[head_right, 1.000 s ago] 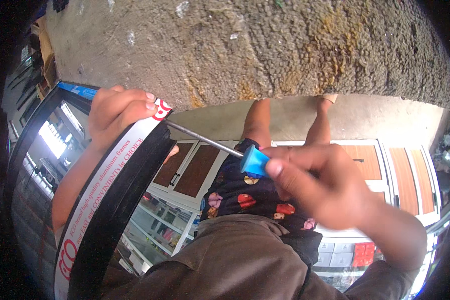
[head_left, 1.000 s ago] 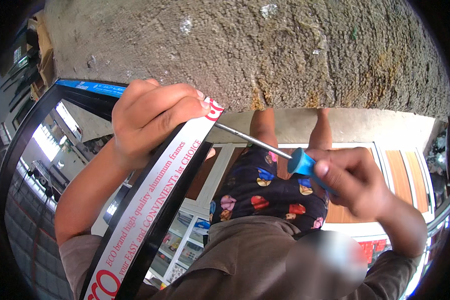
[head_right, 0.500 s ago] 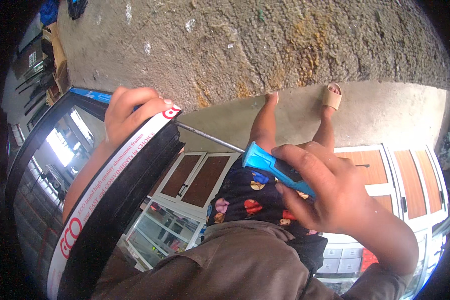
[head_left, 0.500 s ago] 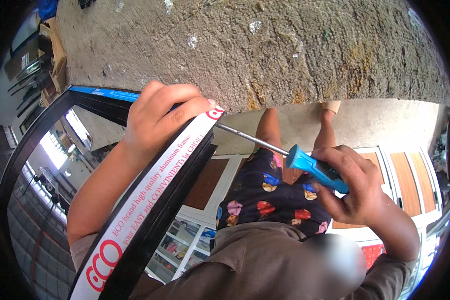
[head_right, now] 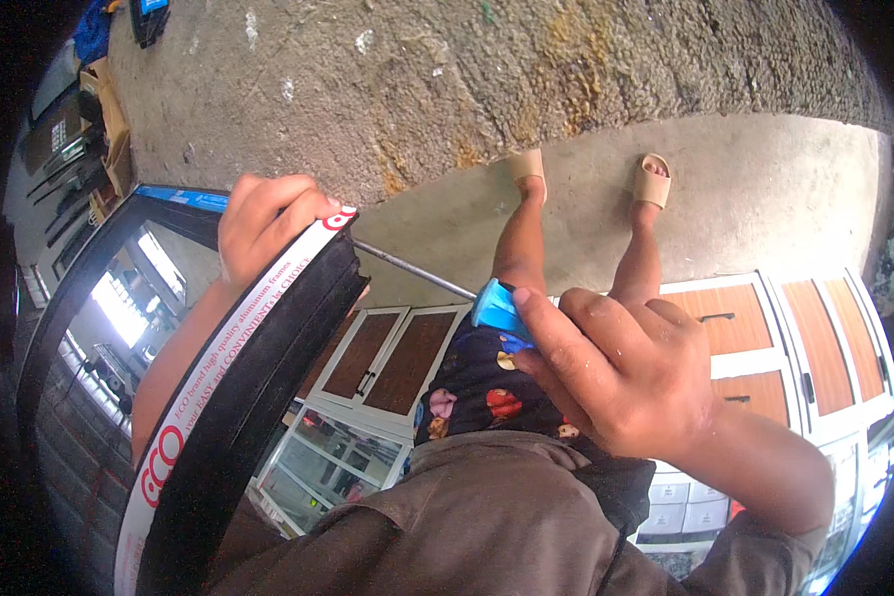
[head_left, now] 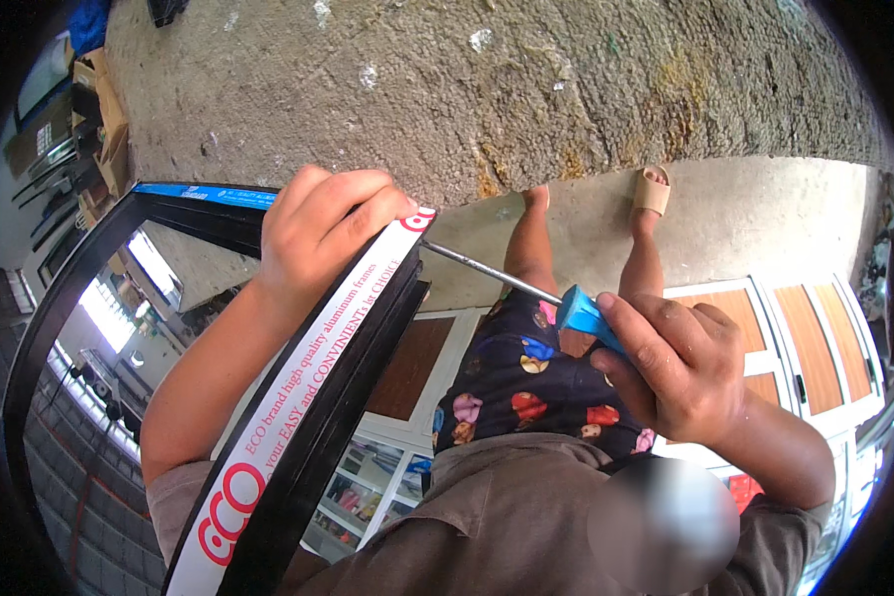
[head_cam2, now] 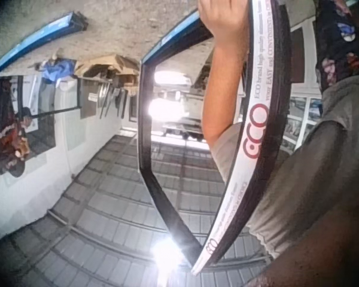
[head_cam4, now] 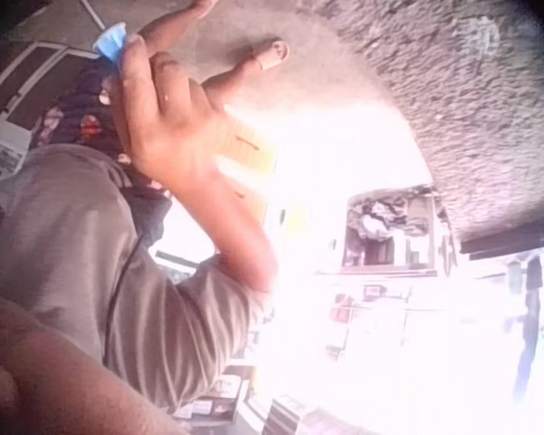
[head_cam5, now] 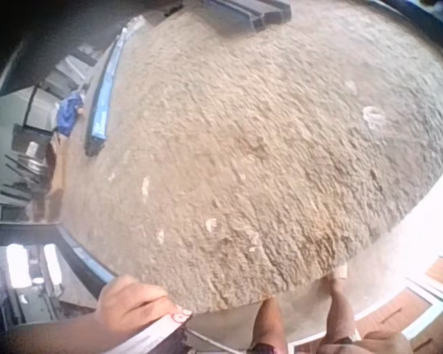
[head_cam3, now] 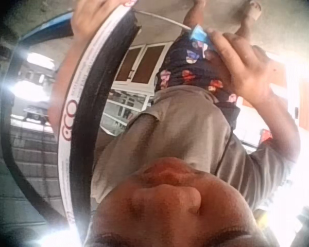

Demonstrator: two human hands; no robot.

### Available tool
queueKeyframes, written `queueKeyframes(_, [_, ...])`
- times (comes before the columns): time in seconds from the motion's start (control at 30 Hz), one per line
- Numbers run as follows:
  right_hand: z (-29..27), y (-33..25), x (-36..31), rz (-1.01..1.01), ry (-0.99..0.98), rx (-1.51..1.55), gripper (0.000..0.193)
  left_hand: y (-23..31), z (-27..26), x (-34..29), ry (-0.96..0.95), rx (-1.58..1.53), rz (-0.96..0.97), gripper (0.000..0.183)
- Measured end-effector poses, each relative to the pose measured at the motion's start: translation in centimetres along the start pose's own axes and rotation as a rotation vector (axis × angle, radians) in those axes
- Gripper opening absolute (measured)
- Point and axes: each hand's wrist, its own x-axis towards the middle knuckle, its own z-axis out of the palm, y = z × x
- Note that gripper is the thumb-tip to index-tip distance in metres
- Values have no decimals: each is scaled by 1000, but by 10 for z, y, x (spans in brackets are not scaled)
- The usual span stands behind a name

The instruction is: The person uses a screwdriver to tighten a screw on an aluminum frame, then lifts and moves the frame pieces.

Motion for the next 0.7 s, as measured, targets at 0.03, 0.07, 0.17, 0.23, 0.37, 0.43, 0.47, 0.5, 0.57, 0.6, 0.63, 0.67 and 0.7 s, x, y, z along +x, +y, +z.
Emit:
queueKeyframes(0.03, [-3, -1, 2, -2, -6, -21, 43, 1, 1, 0, 13, -2, 11, 30])
queueKeyframes(0.07, [-6, 0, 6, 4, -10, -20, 43, 3, 0, 1, 12, -9, 10, 30])
queueKeyframes(0.17, [-23, 14, 37, 812, -384, 934, 34, 4, -5, -1, -19, 11, 7, 47])
queueKeyframes(0.23, [-22, 47, 41, 1134, -578, 1332, 41, 8, -3, 2, -12, -12, 13, 46])
queueKeyframes(0.37, [-18, 55, 38, 1081, -656, 1372, 35, 4, -5, 3, -26, -15, 18, 45])
queueKeyframes(0.43, [-17, 40, 32, 896, -442, 1220, 31, 7, -11, 3, -86, 9, 18, 44])
queueKeyframes(0.47, [-20, 35, 33, 817, -330, 1145, 28, 9, -12, 2, -84, 11, 22, 44])
queueKeyframes(0.5, [-22, 29, 33, 744, -223, 1057, 29, 11, -13, 0, -100, 52, -17, 44])
queueKeyframes(0.57, [-14, 40, 23, 476, -161, 740, 35, 5, -13, -10, -124, 100, -60, 46])
queueKeyframes(0.6, [-11, 44, 19, 215, -95, 416, 41, -6, -7, -22, -61, 216, -72, 47])
queueKeyframes(0.63, [-10, 40, 16, 154, -54, 373, 47, -10, -6, -30, -1, 328, -83, 49])
queueKeyframes(0.67, [-8, 35, 13, 154, -54, 380, 47, -14, -8, -35, -8, 329, -84, 49])
queueKeyframes(0.7, [-6, 30, 10, 105, -34, 308, 47, -17, -11, -38, -28, 259, -47, 49])
